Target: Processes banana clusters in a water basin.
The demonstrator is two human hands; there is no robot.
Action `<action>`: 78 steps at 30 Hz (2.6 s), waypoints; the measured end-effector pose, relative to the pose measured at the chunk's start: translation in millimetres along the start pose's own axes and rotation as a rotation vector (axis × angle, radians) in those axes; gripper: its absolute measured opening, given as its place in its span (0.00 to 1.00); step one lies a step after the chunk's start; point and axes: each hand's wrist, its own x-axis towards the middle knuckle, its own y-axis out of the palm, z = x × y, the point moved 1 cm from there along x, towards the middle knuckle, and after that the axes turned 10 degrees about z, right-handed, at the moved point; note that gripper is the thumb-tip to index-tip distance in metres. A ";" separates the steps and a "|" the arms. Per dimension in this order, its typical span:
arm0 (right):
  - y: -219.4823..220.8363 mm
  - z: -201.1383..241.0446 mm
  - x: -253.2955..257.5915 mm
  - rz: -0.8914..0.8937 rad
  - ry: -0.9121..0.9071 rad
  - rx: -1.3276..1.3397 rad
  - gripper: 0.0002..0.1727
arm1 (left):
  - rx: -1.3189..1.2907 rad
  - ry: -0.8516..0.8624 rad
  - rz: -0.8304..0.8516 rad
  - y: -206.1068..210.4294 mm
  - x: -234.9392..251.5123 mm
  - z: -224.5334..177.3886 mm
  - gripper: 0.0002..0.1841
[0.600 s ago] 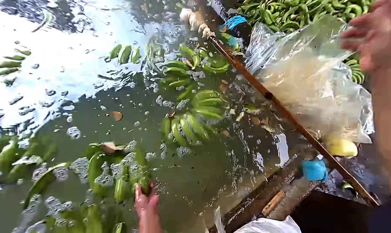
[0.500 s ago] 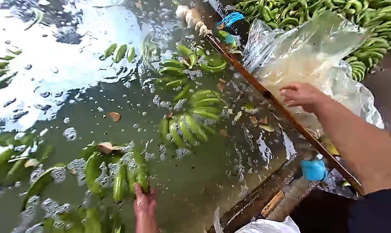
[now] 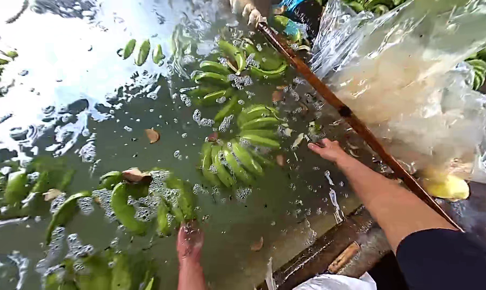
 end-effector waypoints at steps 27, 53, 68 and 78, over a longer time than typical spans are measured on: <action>112.4 53.4 -104.0 0.070 -0.923 -0.259 0.24 | -0.462 -0.584 0.958 79.3 -51.0 85.6 0.40; 61.7 77.2 -2.8 0.415 -0.184 -0.349 0.38 | -0.334 -0.649 0.962 56.9 -31.2 99.4 0.40; 166.1 25.2 -75.8 0.543 0.040 0.615 0.23 | -0.277 -0.663 0.780 63.1 -55.3 109.9 0.38; 200.9 36.3 -99.2 0.505 0.086 0.753 0.21 | -0.171 -0.559 0.580 60.1 -47.2 83.6 0.28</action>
